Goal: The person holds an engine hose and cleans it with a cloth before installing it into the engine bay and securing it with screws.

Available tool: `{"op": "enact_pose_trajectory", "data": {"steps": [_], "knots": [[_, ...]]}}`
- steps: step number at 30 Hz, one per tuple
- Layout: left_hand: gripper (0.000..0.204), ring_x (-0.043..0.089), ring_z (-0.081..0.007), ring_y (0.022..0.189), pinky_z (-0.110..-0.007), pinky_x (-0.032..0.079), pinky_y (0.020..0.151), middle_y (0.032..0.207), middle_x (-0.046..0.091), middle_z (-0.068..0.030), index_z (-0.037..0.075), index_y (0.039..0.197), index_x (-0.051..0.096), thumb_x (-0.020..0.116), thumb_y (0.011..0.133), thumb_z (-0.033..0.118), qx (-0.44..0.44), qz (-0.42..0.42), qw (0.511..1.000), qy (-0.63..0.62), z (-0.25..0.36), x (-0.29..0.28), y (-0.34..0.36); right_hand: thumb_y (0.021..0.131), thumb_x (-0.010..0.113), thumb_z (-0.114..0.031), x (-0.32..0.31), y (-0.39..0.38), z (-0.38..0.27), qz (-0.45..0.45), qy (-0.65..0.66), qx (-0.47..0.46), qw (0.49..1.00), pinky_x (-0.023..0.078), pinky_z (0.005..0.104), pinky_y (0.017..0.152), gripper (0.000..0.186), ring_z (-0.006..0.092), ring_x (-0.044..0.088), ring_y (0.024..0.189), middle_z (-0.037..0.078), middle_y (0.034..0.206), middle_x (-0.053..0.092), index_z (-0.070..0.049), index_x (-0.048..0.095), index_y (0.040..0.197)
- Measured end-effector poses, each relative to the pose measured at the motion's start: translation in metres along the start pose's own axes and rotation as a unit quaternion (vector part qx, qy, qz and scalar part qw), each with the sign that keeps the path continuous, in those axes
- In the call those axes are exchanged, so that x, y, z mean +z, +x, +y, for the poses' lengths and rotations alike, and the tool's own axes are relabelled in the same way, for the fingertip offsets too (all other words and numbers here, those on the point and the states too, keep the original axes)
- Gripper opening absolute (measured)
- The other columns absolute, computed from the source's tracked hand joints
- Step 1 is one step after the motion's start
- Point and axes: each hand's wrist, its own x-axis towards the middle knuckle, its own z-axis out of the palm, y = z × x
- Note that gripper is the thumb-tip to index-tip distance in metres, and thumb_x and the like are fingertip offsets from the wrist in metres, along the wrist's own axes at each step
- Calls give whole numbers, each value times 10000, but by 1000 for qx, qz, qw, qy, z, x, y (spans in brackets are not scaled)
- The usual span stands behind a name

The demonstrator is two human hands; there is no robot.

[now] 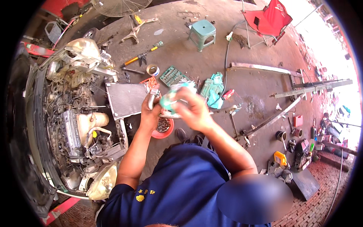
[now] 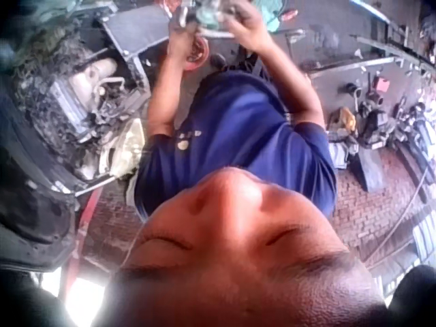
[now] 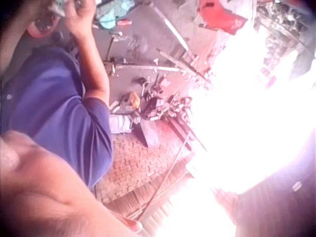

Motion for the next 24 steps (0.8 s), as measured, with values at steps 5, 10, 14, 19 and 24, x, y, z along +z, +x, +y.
{"op": "enact_pose_trajectory", "data": {"steps": [5, 10, 14, 19, 24], "knots": [[448, 659, -58, 919, -225, 536, 705, 1156, 695, -19, 12, 1450, 570, 683, 1018, 50, -3, 13, 1000, -19, 15, 8, -11, 927, 770, -16, 47, 27, 2, 44, -130, -21, 990, 579, 402, 991, 338, 297, 655, 1195, 158, 1257, 633, -8, 669, 1250], [433, 627, -76, 698, -258, 517, 619, 1000, 676, -21, 21, 1455, 553, 590, 1024, -1, 11, -1, 1000, -23, 14, 3, -26, 867, 825, -23, 46, 19, 11, 16, -117, -67, 991, 623, 373, 863, 351, 284, 727, 1005, 156, 1145, 664, -5, 687, 1189], [575, 650, -82, 875, -248, 534, 699, 1161, 664, -54, 12, 1526, 481, 596, 963, -21, -23, -7, 993, 116, 10, 8, -31, 829, 824, -90, 36, 16, 16, 13, -130, -24, 991, 594, 383, 760, 263, 284, 723, 843, 133, 948, 672, -11, 689, 1041], [546, 748, -188, 972, -324, 614, 809, 1214, 707, -137, -9, 1495, 481, 641, 973, 3, 139, -26, 947, 289, 12, 20, -27, 855, 757, -67, 32, 5, 17, 50, -29, 70, 996, 563, 340, 735, 200, 158, 680, 809, 83, 884, 680, 0, 668, 1021], [880, 729, -436, 1181, -480, 581, 984, 1293, 697, -301, -83, 1612, 324, 761, 886, 154, 146, -55, 902, 402, 22, 16, -33, 926, 695, -38, 24, -2, 20, 46, 307, 261, 914, 562, 299, 821, 141, 106, 658, 941, 33, 1003, 689, -20, 660, 1061]]}}
